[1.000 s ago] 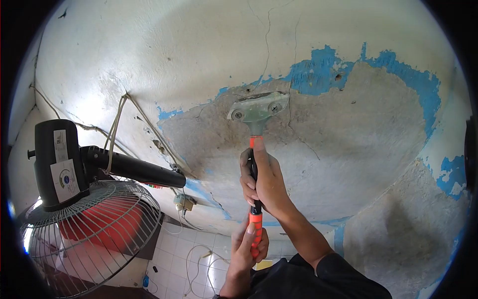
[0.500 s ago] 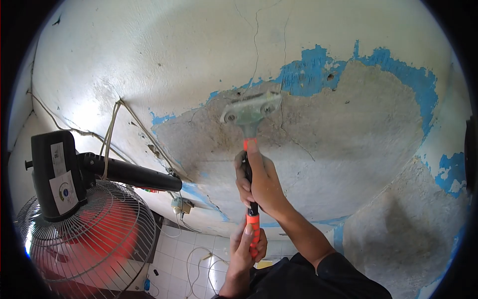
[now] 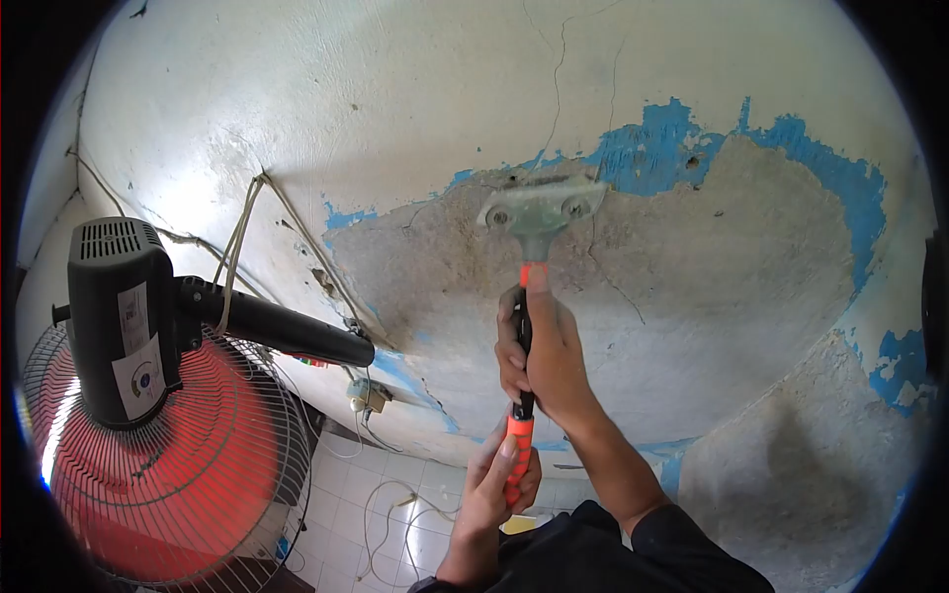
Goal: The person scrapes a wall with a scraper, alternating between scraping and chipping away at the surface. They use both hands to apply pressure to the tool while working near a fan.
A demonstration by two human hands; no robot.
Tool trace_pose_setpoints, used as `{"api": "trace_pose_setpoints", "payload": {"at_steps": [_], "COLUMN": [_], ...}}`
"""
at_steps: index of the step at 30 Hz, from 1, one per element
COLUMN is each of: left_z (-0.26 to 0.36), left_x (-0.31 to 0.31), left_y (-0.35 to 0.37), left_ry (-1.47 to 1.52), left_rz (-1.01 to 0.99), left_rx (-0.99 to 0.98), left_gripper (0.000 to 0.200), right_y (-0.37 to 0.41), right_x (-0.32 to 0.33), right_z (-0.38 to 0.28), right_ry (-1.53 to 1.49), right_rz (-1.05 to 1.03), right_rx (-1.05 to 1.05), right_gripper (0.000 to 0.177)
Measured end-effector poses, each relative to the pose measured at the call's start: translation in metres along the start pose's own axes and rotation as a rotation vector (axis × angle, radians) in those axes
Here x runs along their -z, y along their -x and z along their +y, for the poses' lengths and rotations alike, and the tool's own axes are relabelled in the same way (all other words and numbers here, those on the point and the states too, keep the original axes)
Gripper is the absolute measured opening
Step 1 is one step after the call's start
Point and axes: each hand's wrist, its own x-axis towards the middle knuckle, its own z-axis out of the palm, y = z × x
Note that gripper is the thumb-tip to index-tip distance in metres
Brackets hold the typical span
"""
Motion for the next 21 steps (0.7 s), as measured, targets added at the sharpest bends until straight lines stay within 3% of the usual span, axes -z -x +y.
{"api": "trace_pose_setpoints", "payload": {"at_steps": [21], "left_z": [-0.013], "left_x": [0.003], "left_y": [0.001], "left_ry": [0.066], "left_rz": [-0.028], "left_rx": [-0.051], "left_gripper": [0.050], "right_y": [-0.005], "right_x": [-0.007], "right_z": [-0.001], "right_ry": [0.055], "right_rz": [-0.047], "right_rx": [-0.036], "right_gripper": [0.053]}}
